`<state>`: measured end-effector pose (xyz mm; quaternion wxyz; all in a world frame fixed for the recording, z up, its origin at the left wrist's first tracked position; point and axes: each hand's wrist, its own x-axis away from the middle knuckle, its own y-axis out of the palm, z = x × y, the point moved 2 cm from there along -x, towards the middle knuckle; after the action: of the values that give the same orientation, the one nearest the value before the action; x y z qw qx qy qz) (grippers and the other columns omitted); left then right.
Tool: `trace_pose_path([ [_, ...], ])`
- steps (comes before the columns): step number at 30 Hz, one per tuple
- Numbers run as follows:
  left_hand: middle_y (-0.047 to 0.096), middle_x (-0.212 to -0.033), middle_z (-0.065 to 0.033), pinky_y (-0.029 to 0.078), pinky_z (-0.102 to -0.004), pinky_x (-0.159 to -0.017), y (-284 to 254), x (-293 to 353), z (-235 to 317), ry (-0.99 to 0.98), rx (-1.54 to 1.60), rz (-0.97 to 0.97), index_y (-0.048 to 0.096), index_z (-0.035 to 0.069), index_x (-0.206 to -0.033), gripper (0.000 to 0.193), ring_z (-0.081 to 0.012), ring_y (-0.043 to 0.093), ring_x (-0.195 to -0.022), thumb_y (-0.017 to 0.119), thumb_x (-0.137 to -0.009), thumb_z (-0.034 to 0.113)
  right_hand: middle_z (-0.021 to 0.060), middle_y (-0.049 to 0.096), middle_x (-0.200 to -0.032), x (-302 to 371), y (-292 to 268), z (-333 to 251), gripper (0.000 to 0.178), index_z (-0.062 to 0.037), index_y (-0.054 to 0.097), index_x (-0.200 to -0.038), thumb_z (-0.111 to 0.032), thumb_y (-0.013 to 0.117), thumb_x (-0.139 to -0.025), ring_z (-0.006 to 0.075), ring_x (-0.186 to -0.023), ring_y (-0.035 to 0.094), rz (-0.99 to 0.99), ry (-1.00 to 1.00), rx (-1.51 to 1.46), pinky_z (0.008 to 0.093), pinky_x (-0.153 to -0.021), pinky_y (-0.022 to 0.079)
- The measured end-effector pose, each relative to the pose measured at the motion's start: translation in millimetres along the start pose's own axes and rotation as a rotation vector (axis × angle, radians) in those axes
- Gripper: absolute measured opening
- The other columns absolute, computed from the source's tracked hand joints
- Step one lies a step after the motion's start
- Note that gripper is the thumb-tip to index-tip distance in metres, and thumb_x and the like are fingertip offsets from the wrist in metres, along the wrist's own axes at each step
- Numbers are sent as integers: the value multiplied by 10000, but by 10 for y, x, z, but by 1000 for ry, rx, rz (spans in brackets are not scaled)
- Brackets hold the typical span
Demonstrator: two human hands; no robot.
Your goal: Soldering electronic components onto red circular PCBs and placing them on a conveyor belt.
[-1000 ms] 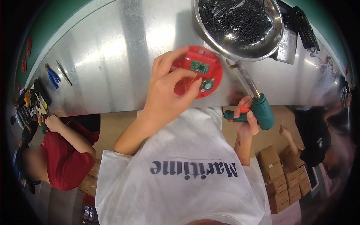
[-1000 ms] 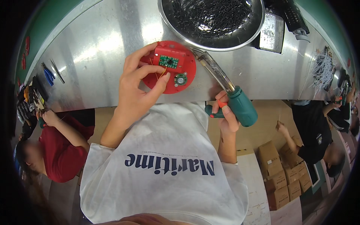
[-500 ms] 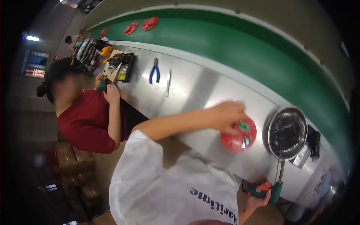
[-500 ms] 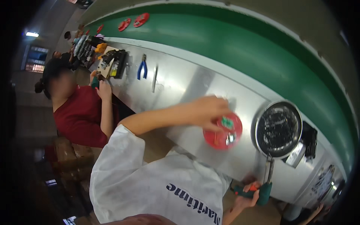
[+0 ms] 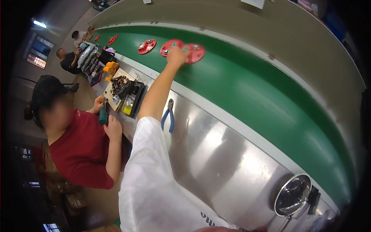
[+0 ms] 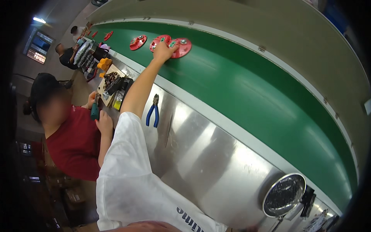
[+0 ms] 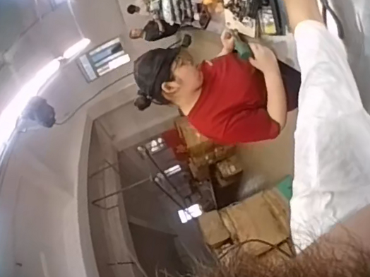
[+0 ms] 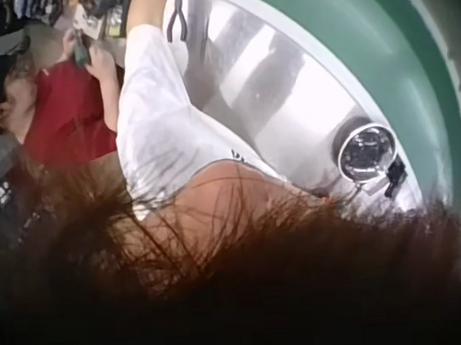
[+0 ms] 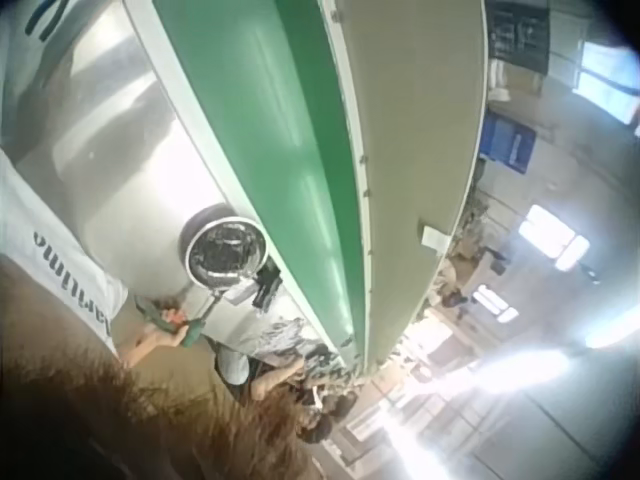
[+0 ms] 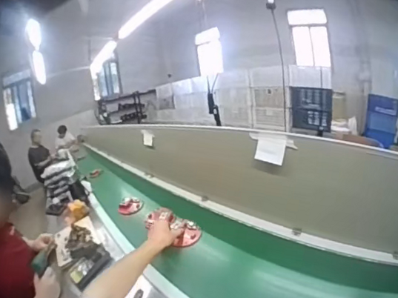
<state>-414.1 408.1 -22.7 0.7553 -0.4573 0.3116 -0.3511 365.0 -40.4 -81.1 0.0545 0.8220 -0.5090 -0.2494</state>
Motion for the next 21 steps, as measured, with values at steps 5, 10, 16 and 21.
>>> trace_pose_path([
  [5, 621, -1094, -210, 439, -447, -924, -177, -401, -468, -18, -101, 485, 599, -2, -1083, 596, -366, 566, -1058, 624, -765, 501, 61, 536, -814, -142, -59, 266, 369, -54, 558, -916, -406, 611, -818, 179, -631, 444, 215, -95, 398, 320, -567, 359],
  [10, 545, -1228, -222, 393, -479, -973, -615, -751, -1394, -290, -152, 712, 554, 16, -1196, 564, -366, 495, -1160, 556, -812, 430, 57, 532, -815, -660, 384, 267, 379, -56, 559, -922, -419, 610, -823, 177, -619, 437, 442, -179, 799, 323, -544, 352],
  [16, 555, -1260, -265, 415, -446, -990, -832, -1413, -2775, -302, -227, 418, 560, -29, -1232, 805, -370, 529, -1198, 625, -747, 611, 56, 533, -833, 404, -305, -20, 415, -50, 573, -1001, -439, 586, -857, 148, -569, 398, 220, 44, -525, 299, -469, 314],
  [21, 687, -910, -212, 510, -433, -780, 147, -1299, -2034, 67, -171, 284, 721, 53, -979, 575, -361, 669, -882, 558, -829, 583, 73, 566, -826, -50, 965, -501, 368, -37, 588, -983, -379, 561, -849, 177, -557, 465, 1506, 248, -190, 300, -525, 397],
])
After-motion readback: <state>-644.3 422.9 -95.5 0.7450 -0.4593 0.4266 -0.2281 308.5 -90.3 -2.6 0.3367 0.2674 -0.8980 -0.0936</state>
